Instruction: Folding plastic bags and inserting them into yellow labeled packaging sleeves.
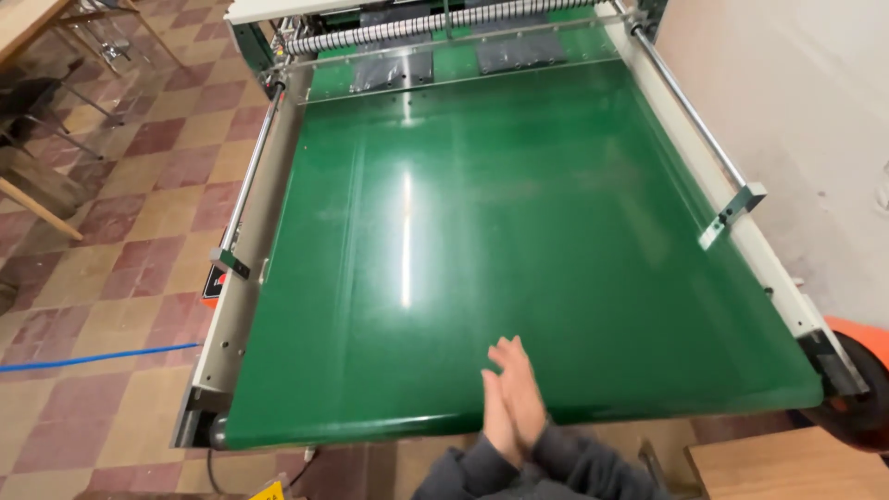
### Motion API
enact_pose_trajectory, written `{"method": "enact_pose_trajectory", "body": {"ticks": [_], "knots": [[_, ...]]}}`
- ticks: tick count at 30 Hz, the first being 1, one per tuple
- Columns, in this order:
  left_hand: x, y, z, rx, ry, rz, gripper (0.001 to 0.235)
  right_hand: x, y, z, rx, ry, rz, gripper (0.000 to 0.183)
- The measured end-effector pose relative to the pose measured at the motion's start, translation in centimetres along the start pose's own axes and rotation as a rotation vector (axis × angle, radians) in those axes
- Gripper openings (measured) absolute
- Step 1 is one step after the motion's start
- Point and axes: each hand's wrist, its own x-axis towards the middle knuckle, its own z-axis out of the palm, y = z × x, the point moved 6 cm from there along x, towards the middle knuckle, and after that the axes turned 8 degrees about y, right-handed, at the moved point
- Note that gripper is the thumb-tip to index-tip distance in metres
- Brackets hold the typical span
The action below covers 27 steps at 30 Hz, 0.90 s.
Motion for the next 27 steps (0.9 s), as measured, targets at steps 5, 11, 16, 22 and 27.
{"method": "enact_pose_trajectory", "body": {"ticks": [5, 11, 16, 22, 27], "knots": [[1.4, -0.9, 0.1, -0.207, 0.100, -0.113, 0.084, 2.5, 0.6, 1.2, 0.139, -0.142, -0.086, 0.073], [3.3, 0.5, -2.2, 0.162, 0.134, 0.105, 0.076, -0.8, -5.3, 4.7, 0.274, -0.168, 0.043, 0.065], [3.8, -0.9, -3.9, 0.488, 0.180, 0.285, 0.070, 2.7, 1.8, 5.5, 0.516, -0.118, 0.379, 0.063], [7.9, 4.8, -5.7, 0.925, 0.216, 0.540, 0.062, -0.5, 0.7, 9.5, 0.387, -0.037, 0.498, 0.066], [9.6, 7.5, -7.8, 1.240, 0.291, 0.716, 0.058, 1.2, 0.4, 14.0, 0.491, -0.003, 0.704, 0.066]]}}
